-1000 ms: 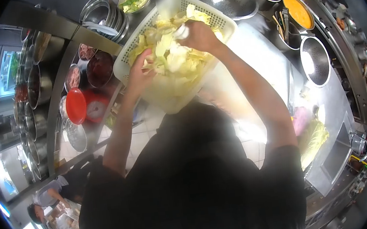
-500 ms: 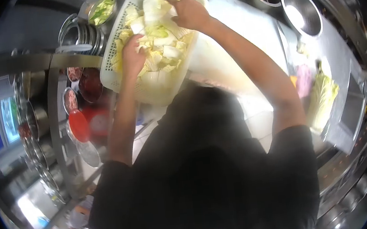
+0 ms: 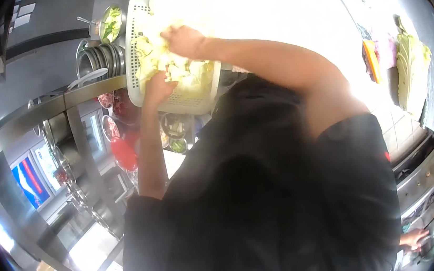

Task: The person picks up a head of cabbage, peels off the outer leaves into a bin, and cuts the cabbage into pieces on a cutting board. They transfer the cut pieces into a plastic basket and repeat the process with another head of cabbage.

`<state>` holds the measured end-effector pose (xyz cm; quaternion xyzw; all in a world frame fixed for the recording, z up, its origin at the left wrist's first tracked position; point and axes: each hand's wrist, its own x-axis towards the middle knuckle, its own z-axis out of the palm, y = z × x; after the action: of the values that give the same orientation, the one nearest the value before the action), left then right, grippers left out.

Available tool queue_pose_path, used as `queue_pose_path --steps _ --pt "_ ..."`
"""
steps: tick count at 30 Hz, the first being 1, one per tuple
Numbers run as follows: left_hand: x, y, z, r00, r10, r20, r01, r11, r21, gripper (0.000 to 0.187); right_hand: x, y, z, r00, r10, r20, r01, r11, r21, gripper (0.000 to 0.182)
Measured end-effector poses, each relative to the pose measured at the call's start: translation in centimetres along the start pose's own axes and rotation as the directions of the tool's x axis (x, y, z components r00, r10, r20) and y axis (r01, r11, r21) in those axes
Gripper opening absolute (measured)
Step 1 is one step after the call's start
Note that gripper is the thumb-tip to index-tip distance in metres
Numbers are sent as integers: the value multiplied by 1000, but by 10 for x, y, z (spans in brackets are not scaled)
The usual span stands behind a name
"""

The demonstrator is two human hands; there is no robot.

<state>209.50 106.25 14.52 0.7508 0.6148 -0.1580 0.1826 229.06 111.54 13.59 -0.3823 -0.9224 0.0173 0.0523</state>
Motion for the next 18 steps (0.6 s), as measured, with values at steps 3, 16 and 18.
queue_pose_path --steps 3,16,18 --pt "-10 -6 5 958 112 -265 -154 977 -147 41 2 39 -13 993 49 -106 -36 992 119 20" --pt "65 20 -28 962 -52 -268 30 996 -85 42 -33 61 -35 990 126 -68 -106 964 242 41" --pt "65 -1 -30 990 -27 -140 -15 956 -292 46 -44 60 -21 987 97 -127 -67 973 221 40"
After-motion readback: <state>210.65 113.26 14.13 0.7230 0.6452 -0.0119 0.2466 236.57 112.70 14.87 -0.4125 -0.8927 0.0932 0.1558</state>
